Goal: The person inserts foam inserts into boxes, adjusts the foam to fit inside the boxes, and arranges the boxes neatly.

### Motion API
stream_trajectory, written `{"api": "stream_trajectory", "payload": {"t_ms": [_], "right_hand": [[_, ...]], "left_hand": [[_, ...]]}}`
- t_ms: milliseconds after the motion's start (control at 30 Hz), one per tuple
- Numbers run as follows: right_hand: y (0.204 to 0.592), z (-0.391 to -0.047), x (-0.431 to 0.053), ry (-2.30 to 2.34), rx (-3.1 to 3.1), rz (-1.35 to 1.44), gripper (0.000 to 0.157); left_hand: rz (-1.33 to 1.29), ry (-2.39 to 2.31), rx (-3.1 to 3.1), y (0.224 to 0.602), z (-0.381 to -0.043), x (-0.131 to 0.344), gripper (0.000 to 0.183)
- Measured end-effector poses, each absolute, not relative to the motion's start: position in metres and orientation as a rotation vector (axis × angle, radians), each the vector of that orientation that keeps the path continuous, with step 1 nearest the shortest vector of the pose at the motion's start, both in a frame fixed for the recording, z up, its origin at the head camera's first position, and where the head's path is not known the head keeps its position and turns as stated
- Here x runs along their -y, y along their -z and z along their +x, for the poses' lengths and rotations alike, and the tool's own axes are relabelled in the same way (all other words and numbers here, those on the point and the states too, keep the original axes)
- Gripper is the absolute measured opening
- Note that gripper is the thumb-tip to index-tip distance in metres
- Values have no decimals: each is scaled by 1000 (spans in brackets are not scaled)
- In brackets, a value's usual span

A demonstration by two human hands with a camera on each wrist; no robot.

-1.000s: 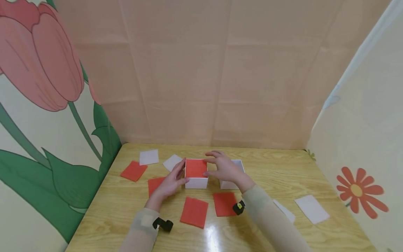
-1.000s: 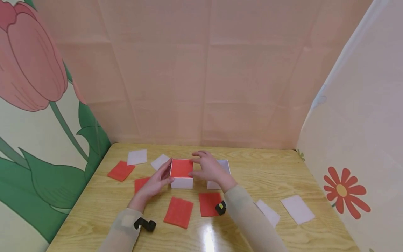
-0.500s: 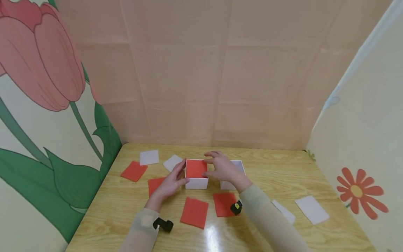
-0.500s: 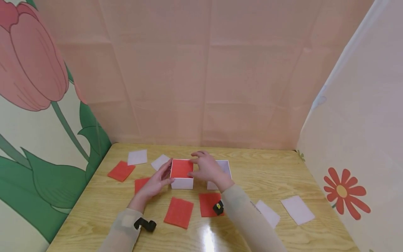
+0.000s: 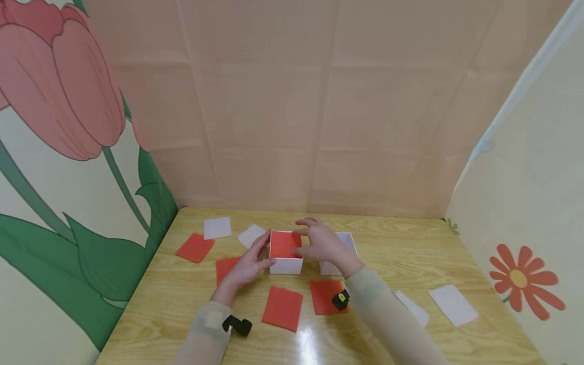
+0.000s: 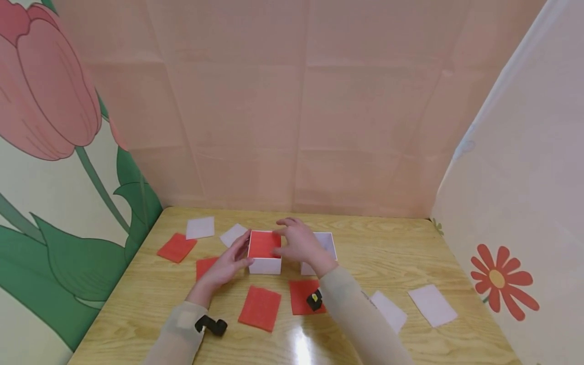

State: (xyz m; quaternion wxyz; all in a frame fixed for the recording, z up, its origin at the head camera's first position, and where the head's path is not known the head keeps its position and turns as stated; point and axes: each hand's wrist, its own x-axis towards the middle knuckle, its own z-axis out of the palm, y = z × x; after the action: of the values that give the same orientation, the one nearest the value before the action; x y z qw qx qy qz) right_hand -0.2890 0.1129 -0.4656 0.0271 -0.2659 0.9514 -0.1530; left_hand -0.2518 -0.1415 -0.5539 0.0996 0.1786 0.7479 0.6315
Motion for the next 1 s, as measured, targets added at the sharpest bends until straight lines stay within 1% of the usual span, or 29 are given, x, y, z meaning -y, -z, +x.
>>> {"api": "stream_trajectory", "payload": {"t_ms": [133,367,600,867,1000], "right_hand": [[464,-292,-102,514,-2922,-846,48],[468,-295,-86,527,-2893,-863,51],[473,-297,-84,518,-2917,-825,52],[475,-297,-80,485,-2955,-859,54],[473,-296,-85,525,-2914,-839,53]], "left_hand": [[549,-1873,-2207,554,-253,143,88],[574,-1889,-2190,556,-253,143,88],[584,-1909,-2160,556,-254,141,88],[590,-1920,-2155,557,-254,141,88],[571,-1907,-2181,558,-255,141,88]]}}
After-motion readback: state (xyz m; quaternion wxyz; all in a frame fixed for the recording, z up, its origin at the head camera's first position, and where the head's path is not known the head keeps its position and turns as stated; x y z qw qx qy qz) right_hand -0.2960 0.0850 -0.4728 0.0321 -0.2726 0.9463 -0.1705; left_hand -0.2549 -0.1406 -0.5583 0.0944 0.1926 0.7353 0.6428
